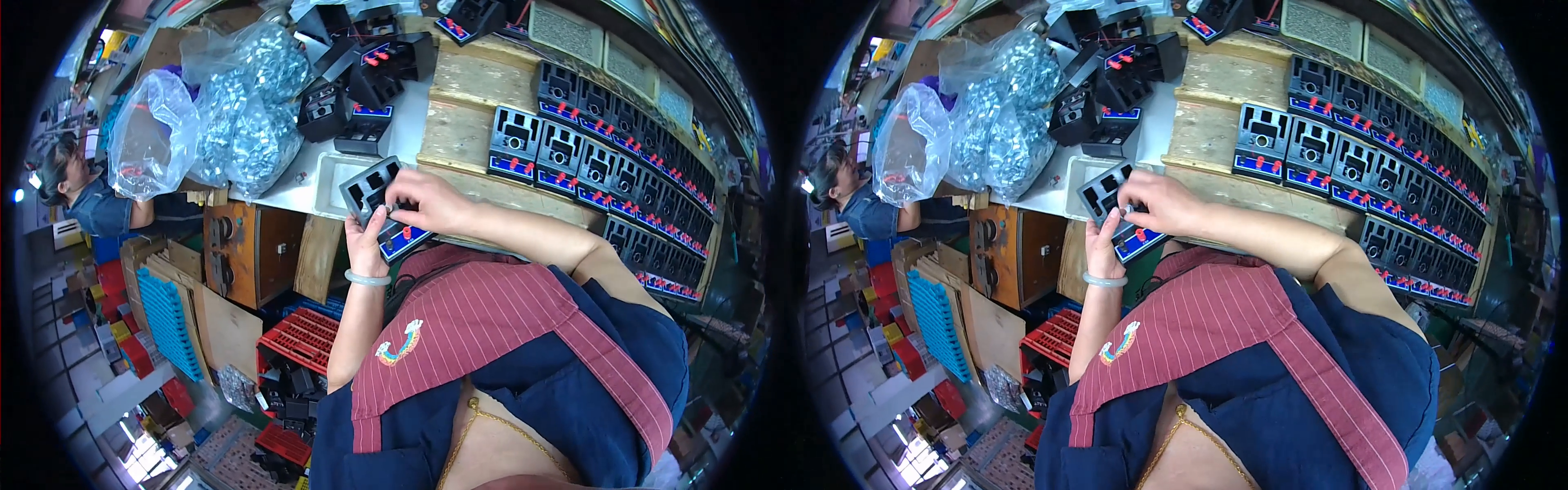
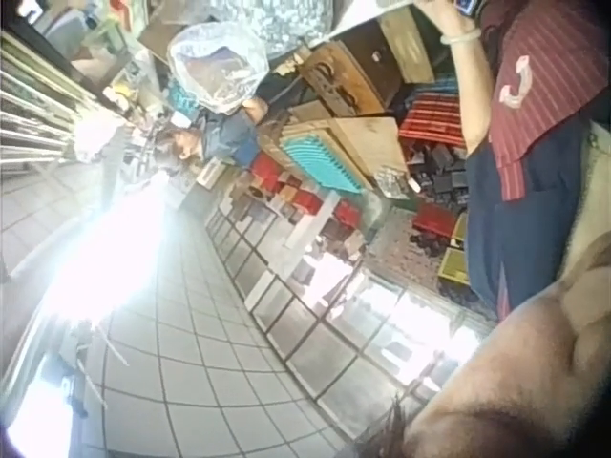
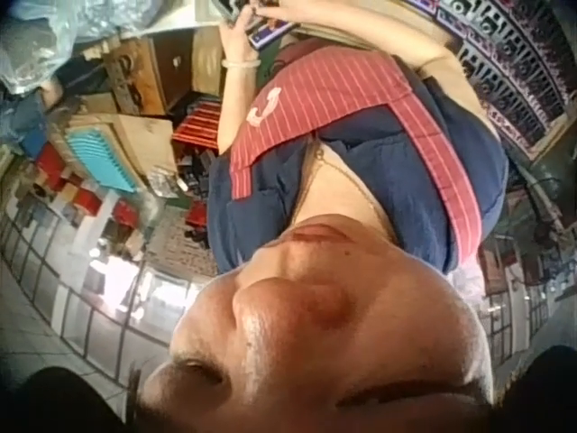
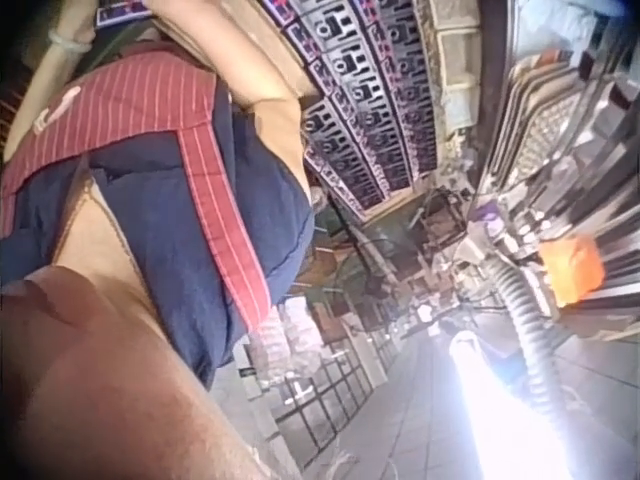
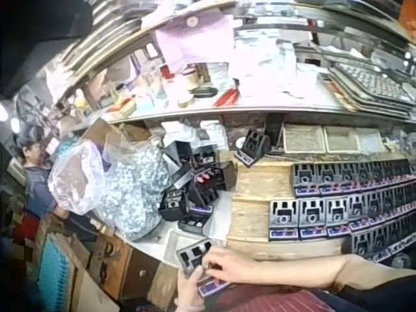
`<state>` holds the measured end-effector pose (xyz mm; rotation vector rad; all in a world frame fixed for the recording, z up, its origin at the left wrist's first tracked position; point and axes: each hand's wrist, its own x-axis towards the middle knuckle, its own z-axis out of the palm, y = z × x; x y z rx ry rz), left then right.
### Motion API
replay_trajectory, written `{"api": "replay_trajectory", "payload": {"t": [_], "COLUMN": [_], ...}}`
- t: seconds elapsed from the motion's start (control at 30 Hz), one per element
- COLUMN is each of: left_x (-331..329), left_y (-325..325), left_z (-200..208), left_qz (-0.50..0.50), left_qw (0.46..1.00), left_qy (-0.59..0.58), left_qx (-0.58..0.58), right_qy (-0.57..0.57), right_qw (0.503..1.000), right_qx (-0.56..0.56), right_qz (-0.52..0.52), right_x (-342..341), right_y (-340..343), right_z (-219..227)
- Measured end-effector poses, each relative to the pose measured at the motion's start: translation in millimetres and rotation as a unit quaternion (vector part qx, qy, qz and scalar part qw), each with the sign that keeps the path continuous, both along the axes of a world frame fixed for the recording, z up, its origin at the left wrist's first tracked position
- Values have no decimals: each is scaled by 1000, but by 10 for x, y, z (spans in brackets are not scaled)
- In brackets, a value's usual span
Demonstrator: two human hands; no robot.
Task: Assembling small plastic components into electronic housings at a workbench.
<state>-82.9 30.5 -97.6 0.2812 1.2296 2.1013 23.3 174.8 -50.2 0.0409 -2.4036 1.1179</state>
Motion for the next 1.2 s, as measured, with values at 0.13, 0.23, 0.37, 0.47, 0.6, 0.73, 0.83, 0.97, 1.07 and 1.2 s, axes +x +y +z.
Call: {"api": "replay_trajectory", "payload": {"t": [0.13,0.23,0.37,0.47,0.6,0.73,0.83,0.97,1.07,1.2], "left_x": [-32,2,4,-83,-602,-1589,-2200,-3150,-3956,-3527], "left_y": [-99,-96,-53,-9,-214,-579,-588,-458,-969,-664], "left_z": [103,88,131,137,316,576,934,1411,1552,2078], "left_qz": [-141,-136,-83,-32,107,267,327,463,305,417], "left_qw": [989,991,993,992,978,933,898,733,725,633], "left_qy": [-18,9,81,117,149,219,281,388,566,636], "left_qx": [34,-9,-29,-45,-99,-101,-85,-312,-246,-147], "right_qy": [54,-42,9,14,-47,35,16,32,30,-12], "right_qw": [991,994,994,977,923,888,945,961,973,970], "right_qx": [-3,-67,-29,-39,110,229,33,17,6,-48], "right_qz": [-124,-79,-109,-209,-365,-398,-326,-272,-227,-240], "right_x": [29,14,-33,-87,67,310,352,191,130,148], "right_y": [40,35,14,301,1307,1302,1033,775,601,658], "right_z": [156,92,37,64,-97,-30,11,36,92,58]}}
